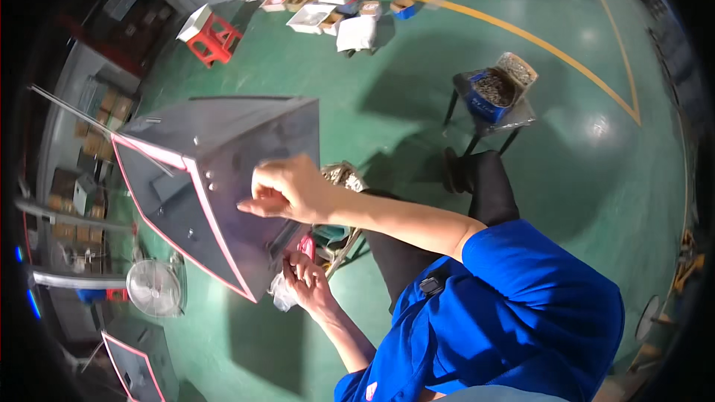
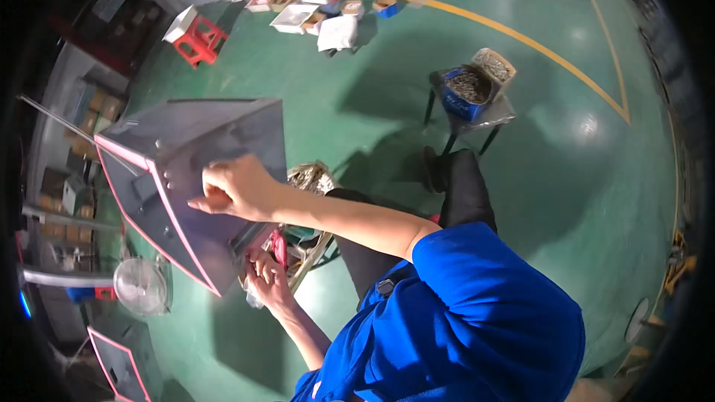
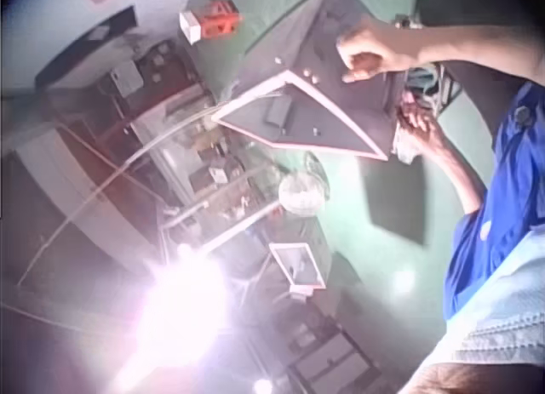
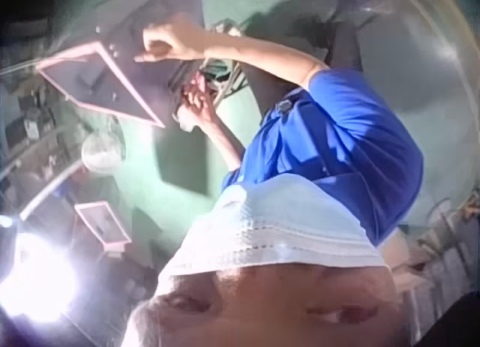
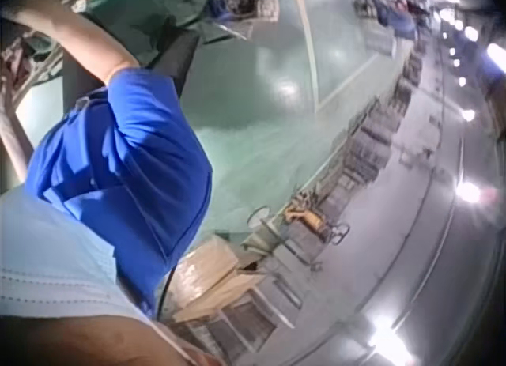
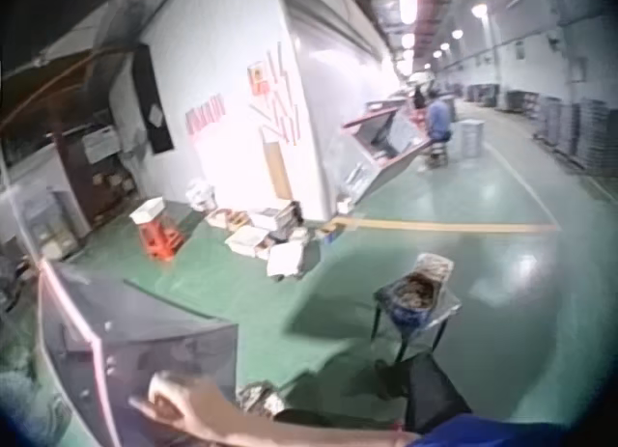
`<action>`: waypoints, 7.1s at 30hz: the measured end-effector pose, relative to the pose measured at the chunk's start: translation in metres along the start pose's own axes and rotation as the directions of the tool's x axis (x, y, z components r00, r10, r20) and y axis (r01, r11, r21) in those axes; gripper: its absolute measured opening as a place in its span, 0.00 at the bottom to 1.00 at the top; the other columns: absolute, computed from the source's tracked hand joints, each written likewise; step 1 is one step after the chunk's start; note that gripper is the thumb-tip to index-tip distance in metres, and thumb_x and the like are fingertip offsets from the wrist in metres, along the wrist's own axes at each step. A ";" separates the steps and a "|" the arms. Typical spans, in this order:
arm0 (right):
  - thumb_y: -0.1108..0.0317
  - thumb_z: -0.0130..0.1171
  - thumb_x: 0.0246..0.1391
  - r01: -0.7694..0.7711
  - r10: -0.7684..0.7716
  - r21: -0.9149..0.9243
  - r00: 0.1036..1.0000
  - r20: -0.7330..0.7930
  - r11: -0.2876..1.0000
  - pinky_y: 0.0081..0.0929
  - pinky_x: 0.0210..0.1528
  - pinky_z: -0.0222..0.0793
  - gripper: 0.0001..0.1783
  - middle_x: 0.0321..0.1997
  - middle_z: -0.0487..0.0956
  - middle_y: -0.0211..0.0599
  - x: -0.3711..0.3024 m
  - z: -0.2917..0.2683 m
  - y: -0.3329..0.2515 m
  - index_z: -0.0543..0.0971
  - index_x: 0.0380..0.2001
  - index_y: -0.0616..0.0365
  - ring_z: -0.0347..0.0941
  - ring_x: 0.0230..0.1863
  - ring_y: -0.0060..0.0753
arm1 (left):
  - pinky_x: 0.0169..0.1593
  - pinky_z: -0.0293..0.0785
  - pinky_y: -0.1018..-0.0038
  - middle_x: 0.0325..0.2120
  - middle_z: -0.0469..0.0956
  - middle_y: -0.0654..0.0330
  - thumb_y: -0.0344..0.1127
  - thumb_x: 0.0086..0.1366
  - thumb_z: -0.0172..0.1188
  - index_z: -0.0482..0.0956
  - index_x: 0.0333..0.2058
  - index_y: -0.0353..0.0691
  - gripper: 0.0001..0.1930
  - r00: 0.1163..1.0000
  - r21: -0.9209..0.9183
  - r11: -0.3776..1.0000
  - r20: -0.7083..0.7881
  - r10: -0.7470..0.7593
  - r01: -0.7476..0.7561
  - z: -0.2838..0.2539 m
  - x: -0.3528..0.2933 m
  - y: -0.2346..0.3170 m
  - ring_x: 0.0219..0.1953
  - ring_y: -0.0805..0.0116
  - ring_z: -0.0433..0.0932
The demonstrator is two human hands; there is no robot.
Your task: Assembling small metal enclosures by inserting small metal components and fasteners.
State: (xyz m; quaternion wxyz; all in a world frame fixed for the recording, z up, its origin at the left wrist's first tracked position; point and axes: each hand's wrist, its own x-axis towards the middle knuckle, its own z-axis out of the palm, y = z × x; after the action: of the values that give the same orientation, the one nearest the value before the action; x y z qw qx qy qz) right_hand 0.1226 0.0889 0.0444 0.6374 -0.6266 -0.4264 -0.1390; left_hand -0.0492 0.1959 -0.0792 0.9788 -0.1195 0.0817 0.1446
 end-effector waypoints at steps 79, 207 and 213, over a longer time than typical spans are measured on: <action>0.79 0.62 0.44 -0.151 0.233 -0.288 0.932 0.276 0.946 0.24 0.30 0.71 0.08 0.30 0.77 0.36 -0.097 -0.156 -0.054 0.80 0.32 0.62 0.76 0.29 0.31 | 0.67 0.53 0.64 0.63 0.57 0.49 0.39 0.71 0.37 0.58 0.62 0.36 0.23 0.964 0.149 0.960 0.086 -0.250 0.236 0.037 -0.019 -0.196 0.64 0.60 0.58; 0.76 0.59 0.52 -0.535 0.339 0.160 0.711 0.616 0.830 0.19 0.38 0.74 0.08 0.32 0.79 0.33 -0.059 -0.021 0.073 0.77 0.36 0.67 0.77 0.35 0.21 | 0.17 0.49 0.85 0.23 0.69 0.66 0.36 0.70 0.45 0.71 0.44 0.39 0.10 0.962 0.285 0.919 -0.120 -0.246 0.271 -0.025 -0.025 -0.144 0.18 0.82 0.55; 0.74 0.63 0.47 -0.314 0.193 0.051 0.696 0.692 0.948 0.22 0.40 0.71 0.07 0.33 0.81 0.35 -0.036 -0.013 0.026 0.81 0.31 0.64 0.76 0.35 0.24 | 0.17 0.53 0.85 0.29 0.75 0.61 0.39 0.70 0.44 0.71 0.48 0.36 0.15 0.994 0.196 0.975 -0.048 -0.100 0.107 -0.011 -0.028 -0.102 0.19 0.80 0.61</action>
State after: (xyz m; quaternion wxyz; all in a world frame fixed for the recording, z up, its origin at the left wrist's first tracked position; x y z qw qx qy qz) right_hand 0.1248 0.0685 0.0031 0.5001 -0.6314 -0.5486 0.2245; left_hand -0.0466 0.0909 -0.0623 0.9904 -0.0281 0.1077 0.0822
